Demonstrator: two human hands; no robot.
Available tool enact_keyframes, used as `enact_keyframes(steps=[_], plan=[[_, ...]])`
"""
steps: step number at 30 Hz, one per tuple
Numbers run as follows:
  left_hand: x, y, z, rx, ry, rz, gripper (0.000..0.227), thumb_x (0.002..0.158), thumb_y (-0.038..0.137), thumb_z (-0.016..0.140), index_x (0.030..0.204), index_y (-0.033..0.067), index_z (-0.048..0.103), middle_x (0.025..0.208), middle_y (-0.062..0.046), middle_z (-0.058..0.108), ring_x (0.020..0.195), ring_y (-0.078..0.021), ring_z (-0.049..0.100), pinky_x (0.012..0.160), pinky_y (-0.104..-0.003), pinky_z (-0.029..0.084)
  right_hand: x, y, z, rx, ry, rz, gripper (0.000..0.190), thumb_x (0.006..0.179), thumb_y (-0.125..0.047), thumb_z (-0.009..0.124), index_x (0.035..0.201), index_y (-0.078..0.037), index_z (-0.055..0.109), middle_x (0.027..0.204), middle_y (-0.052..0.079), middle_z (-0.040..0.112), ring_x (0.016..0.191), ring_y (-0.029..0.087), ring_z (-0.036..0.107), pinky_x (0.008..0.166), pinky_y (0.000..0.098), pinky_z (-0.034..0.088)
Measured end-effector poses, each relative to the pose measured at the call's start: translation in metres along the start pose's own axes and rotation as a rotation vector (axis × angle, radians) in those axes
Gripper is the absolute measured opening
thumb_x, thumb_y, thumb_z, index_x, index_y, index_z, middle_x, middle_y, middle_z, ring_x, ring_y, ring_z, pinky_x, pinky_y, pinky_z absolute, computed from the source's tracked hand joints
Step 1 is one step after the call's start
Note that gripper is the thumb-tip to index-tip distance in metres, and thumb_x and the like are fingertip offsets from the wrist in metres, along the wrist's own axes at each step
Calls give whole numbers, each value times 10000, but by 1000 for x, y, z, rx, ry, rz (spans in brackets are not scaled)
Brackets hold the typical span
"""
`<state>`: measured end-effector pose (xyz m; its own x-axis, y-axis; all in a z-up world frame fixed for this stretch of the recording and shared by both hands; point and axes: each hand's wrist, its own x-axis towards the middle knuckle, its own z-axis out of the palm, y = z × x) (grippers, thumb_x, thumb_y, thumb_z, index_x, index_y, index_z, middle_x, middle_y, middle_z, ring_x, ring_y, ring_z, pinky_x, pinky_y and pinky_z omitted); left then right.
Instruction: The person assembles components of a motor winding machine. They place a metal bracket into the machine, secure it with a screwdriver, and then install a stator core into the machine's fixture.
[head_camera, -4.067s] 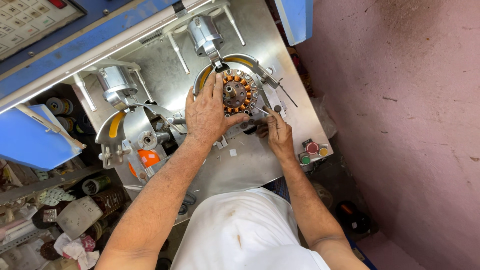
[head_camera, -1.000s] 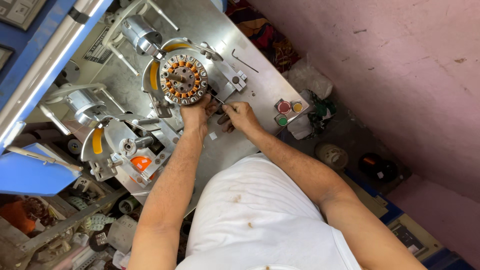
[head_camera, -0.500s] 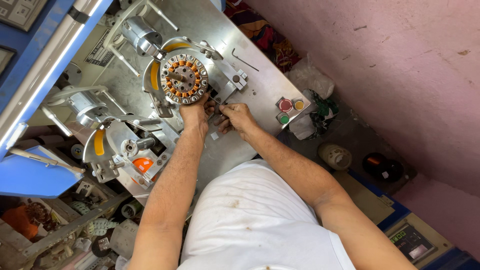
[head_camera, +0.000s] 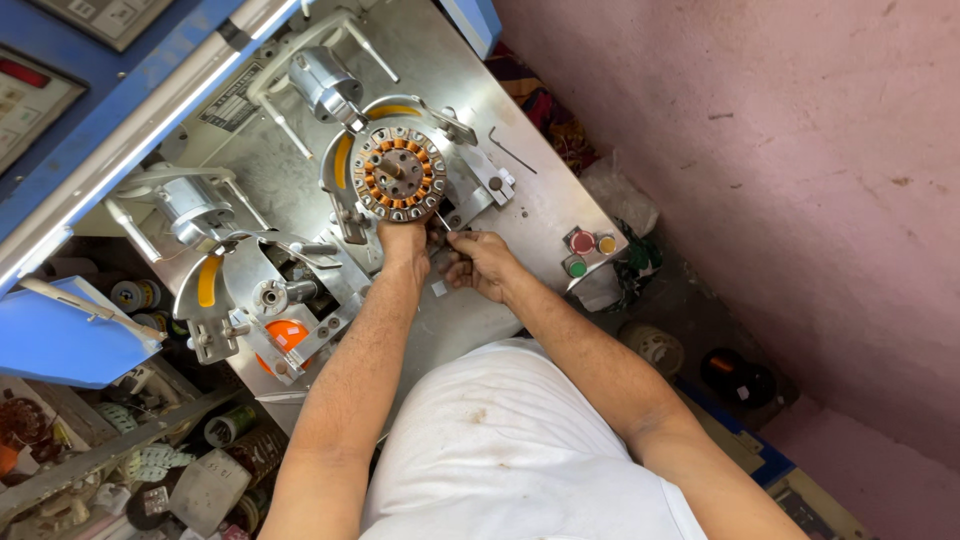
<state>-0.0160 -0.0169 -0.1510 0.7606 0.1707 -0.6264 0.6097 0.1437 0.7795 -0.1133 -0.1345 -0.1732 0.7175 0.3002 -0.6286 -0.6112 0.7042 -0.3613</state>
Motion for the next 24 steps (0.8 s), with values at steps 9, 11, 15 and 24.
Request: enact_keyframes(steps=[9,11,15,24], plan=[[7,-10,1,34,74,10,37,873,60,717,875,49,681,702,-20,662,518,-136,540,434,-313,413,10,-11,2,-472,58,84,315,998,-332,675,919,-29,638,657,106,675,476,213,630,424,324,507],[8,-9,6,63,110,31,48,879,81,721,870,53,684,699,-19,663,508,-132,546,427,-317,416,15,-11,0,-642,115,-19,306,997,-308,689,900,-21,649,623,98,656,446,205,606,384,319,471],[7,-12,6,117,144,31,69,871,100,722,865,41,686,684,-43,675,475,-149,585,399,-341,422,4,-27,6,-980,133,-78,294,1007,-306,637,905,-32,668,636,93,699,475,183,668,394,297,488],[3,-20,0,582,216,657,140,849,124,739,953,37,703,854,-120,721,753,-298,666,644,-430,510,-19,-61,-25,-1019,-38,203,430,1079,-385,456,957,-35,674,652,79,705,469,148,609,401,267,450]])
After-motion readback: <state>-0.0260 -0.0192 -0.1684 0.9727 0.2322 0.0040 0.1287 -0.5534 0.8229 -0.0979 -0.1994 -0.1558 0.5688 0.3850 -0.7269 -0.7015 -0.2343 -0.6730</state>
